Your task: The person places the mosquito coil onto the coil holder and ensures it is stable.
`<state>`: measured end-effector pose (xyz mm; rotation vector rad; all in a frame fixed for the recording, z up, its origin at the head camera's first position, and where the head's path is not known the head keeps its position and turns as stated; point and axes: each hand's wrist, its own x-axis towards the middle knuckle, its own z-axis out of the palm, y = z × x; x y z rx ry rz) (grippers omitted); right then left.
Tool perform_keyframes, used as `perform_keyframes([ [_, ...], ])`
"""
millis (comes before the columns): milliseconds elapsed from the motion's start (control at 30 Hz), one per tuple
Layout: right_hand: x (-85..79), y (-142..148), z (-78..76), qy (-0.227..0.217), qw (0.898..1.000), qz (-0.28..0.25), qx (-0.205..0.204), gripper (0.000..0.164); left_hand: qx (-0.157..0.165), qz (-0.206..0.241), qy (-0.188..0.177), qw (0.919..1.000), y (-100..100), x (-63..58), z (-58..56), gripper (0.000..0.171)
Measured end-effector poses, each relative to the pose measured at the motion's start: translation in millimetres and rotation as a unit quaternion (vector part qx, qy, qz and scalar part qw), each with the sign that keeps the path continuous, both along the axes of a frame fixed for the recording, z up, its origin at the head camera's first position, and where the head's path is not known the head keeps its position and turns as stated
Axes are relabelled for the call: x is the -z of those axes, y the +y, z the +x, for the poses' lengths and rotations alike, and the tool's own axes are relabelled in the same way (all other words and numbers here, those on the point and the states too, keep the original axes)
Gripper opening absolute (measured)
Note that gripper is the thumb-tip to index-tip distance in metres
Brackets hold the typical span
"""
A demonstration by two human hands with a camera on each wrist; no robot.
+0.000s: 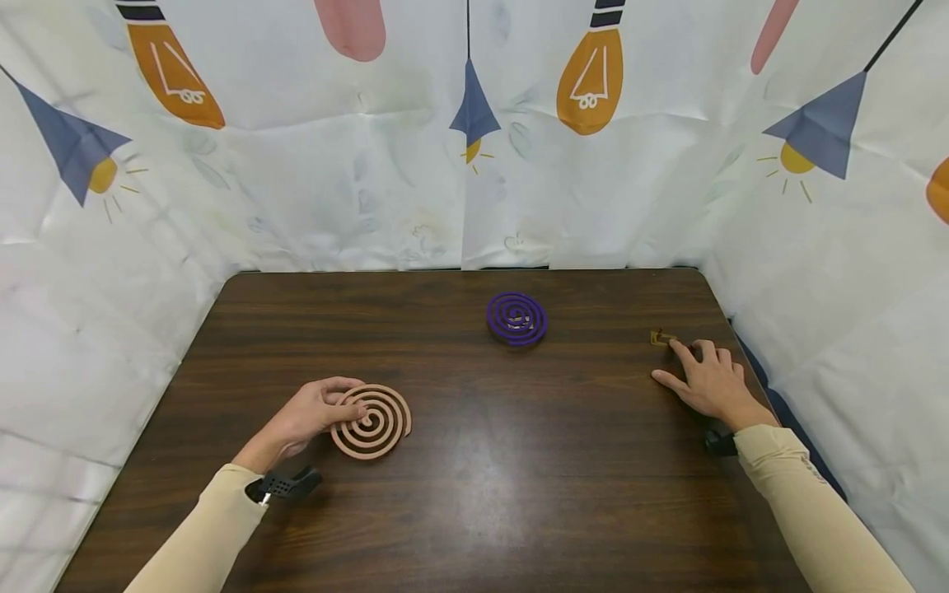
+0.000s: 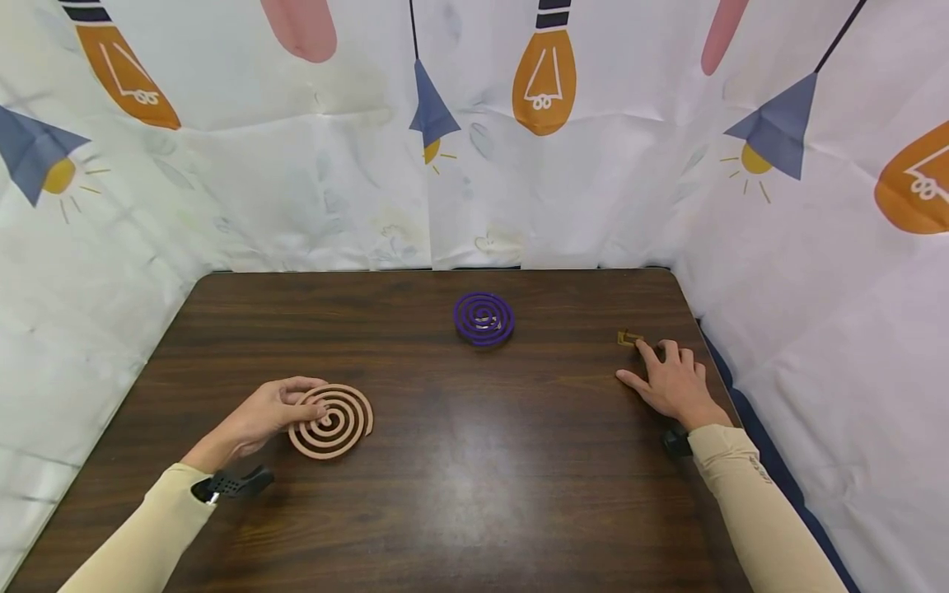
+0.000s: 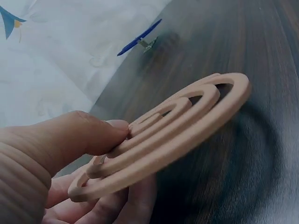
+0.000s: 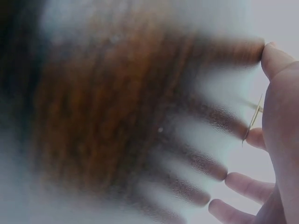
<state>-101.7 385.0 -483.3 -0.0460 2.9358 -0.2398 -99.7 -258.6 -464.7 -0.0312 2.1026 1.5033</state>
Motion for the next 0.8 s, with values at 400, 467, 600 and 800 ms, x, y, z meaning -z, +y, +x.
perform_keyframes([
  [400, -2.0, -6.3, 4.2, 0.004, 1.0, 0.007, -0.003, 0.087, 0.003, 0.085, -0.019, 0.9962, 5.1, 4.2, 0.9, 0.071],
  [467, -1.8, -6.7, 4.8, 0.004, 1.0, 0.008, -0.002, 0.088, -0.001, 0.089, -0.018, 0.9959, 7.6, 5.6, 0.7, 0.068],
  [600, -0.2, -7.1, 5.5, 0.004, 1.0, 0.008, -0.005, 0.088, -0.009, 0.092, -0.018, 0.9956, 12.3, 8.9, -0.8, 0.064],
  [800, 3.2, -8.6, 6.3, 0.019, 1.0, 0.01, -0.016, 0.086, -0.021, 0.101, -0.015, 0.9945, 21.1, 12.1, -3.6, 0.061],
])
